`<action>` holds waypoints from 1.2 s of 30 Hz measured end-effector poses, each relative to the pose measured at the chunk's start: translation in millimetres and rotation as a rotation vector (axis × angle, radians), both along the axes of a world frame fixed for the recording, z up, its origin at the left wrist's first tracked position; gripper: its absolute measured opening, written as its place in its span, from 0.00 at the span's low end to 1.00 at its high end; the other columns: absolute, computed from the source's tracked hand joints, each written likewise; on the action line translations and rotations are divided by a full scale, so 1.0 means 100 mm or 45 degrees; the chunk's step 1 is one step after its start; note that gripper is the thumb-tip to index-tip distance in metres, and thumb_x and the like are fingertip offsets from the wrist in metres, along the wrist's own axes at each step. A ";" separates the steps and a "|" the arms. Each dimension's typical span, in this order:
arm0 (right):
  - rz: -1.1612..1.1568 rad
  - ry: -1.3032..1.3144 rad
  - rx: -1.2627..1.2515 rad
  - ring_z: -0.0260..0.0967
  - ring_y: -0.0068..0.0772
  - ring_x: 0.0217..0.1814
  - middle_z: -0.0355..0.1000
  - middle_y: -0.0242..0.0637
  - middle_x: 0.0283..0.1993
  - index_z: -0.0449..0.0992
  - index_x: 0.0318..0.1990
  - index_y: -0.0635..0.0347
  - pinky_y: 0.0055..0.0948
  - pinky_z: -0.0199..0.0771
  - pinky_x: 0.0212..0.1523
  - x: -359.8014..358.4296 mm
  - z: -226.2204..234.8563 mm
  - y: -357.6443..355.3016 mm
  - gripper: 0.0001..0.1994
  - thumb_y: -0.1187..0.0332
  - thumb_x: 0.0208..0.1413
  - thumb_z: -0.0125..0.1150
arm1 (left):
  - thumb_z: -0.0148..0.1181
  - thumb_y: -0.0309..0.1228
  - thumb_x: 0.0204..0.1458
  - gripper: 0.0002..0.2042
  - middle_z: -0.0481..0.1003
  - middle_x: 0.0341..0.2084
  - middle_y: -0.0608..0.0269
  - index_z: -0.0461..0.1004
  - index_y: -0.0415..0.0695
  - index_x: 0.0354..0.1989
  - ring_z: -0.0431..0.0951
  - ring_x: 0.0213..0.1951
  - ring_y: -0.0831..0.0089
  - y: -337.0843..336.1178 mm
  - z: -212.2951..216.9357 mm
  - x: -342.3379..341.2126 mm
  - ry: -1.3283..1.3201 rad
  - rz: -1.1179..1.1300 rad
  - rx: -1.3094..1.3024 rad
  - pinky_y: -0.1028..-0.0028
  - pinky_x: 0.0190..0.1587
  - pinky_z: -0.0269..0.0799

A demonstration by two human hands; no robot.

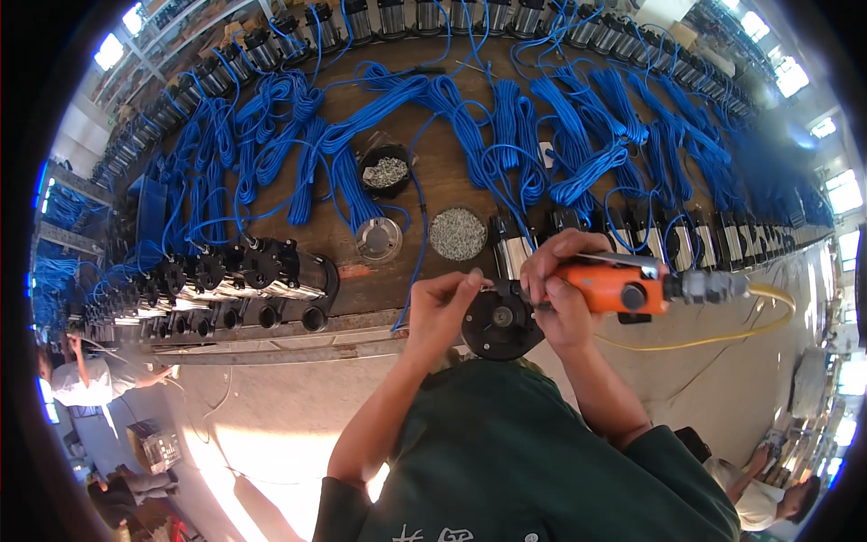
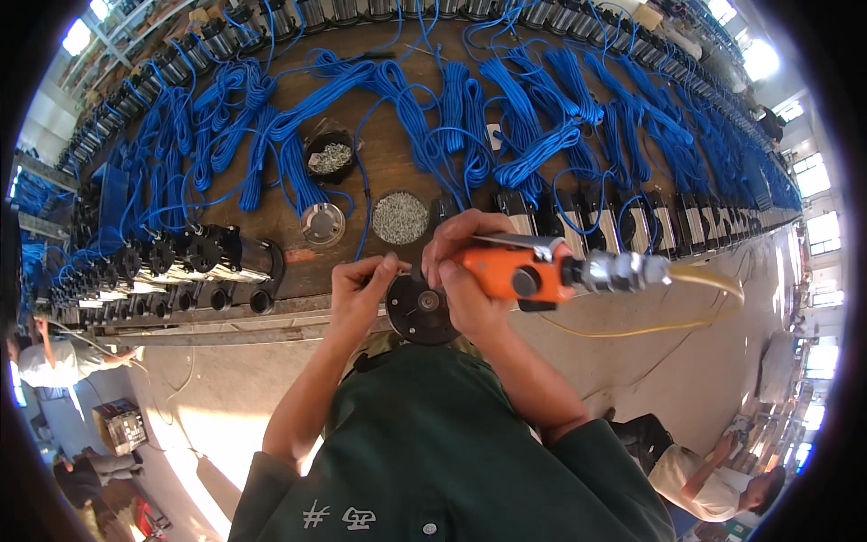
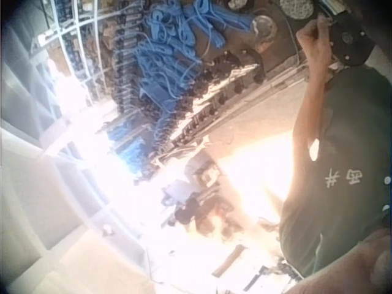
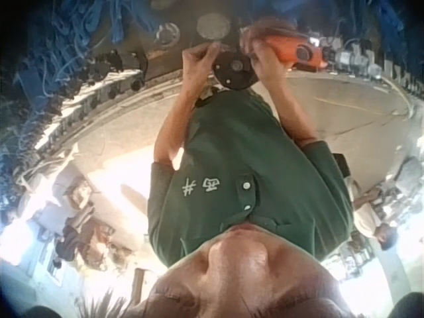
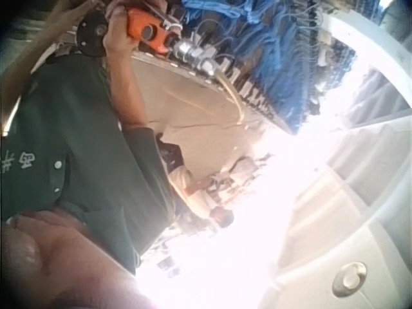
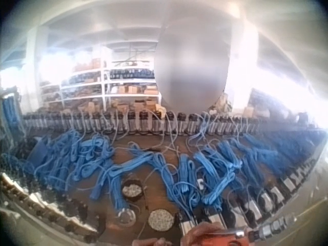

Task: The person assembles water pumps by picking up metal caps and screws from containers on a table, placing them onto the pump housing, and securing them using a pneumatic screwdriver.

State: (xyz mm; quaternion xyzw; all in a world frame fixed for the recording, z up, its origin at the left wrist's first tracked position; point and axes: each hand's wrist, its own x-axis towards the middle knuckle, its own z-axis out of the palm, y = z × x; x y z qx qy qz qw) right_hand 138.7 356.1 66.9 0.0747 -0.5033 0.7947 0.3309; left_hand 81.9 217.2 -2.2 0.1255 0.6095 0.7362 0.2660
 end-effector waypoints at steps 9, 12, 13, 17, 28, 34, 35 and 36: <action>0.012 -0.369 0.236 0.65 0.25 0.28 0.66 0.39 0.33 0.62 0.43 0.63 0.24 0.69 0.31 -0.12 -0.20 -0.01 0.15 0.83 0.45 0.49 | 0.54 0.36 0.58 0.15 0.55 0.11 0.76 0.79 0.35 0.38 0.54 0.19 0.85 0.01 -0.41 -0.17 0.149 -0.166 -0.079 0.77 0.21 0.51; 0.061 -0.369 0.331 0.67 0.23 0.30 0.67 0.38 0.34 0.63 0.43 0.64 0.23 0.71 0.32 -0.15 -0.20 -0.03 0.14 0.83 0.46 0.50 | 0.59 0.25 0.49 0.14 0.56 0.14 0.73 0.75 0.34 0.44 0.55 0.20 0.83 -0.06 -0.36 -0.17 0.283 -0.243 -0.061 0.77 0.23 0.54; 0.066 -0.368 0.426 0.65 0.24 0.29 0.66 0.39 0.34 0.62 0.43 0.63 0.23 0.70 0.32 -0.17 -0.23 -0.04 0.14 0.83 0.46 0.48 | 0.60 0.23 0.45 0.17 0.56 0.15 0.72 0.73 0.34 0.46 0.55 0.20 0.82 -0.07 -0.37 -0.18 0.327 -0.249 -0.056 0.78 0.24 0.56; 0.073 -0.457 0.463 0.63 0.25 0.29 0.65 0.40 0.33 0.62 0.41 0.63 0.23 0.68 0.31 -0.18 -0.18 -0.12 0.13 0.83 0.46 0.47 | 0.62 0.20 0.38 0.24 0.54 0.16 0.69 0.70 0.35 0.49 0.56 0.21 0.79 -0.10 -0.38 -0.21 0.389 -0.250 -0.066 0.78 0.25 0.58; 0.039 -0.484 0.416 0.64 0.26 0.27 0.66 0.41 0.33 0.63 0.44 0.65 0.23 0.68 0.30 -0.20 -0.13 -0.12 0.15 0.81 0.45 0.49 | 0.61 0.19 0.44 0.18 0.65 0.22 0.72 0.70 0.38 0.46 0.64 0.25 0.82 -0.14 -0.53 -0.14 -0.347 0.066 0.117 0.80 0.28 0.61; -0.029 -0.340 0.180 0.63 0.27 0.24 0.66 0.42 0.32 0.64 0.44 0.65 0.26 0.68 0.30 -0.05 0.04 -0.05 0.17 0.79 0.43 0.52 | 0.43 0.14 0.53 0.14 0.70 0.41 0.44 0.61 0.28 0.49 0.76 0.42 0.57 -0.39 -0.87 -0.11 -0.947 0.591 0.513 0.66 0.47 0.76; -0.023 -0.310 0.137 0.63 0.27 0.23 0.66 0.42 0.32 0.64 0.44 0.65 0.27 0.68 0.30 -0.04 0.03 -0.03 0.17 0.79 0.43 0.52 | 0.43 0.16 0.54 0.13 0.71 0.42 0.43 0.61 0.29 0.49 0.76 0.42 0.57 -0.41 -0.81 -0.09 -0.925 0.567 0.524 0.67 0.45 0.76; -0.004 -0.328 0.119 0.63 0.26 0.23 0.66 0.43 0.32 0.64 0.44 0.65 0.27 0.69 0.30 -0.02 0.06 0.00 0.17 0.77 0.43 0.53 | 0.43 0.17 0.56 0.12 0.71 0.43 0.42 0.62 0.30 0.49 0.77 0.42 0.58 -0.42 -0.69 -0.08 -0.911 0.532 0.532 0.67 0.43 0.76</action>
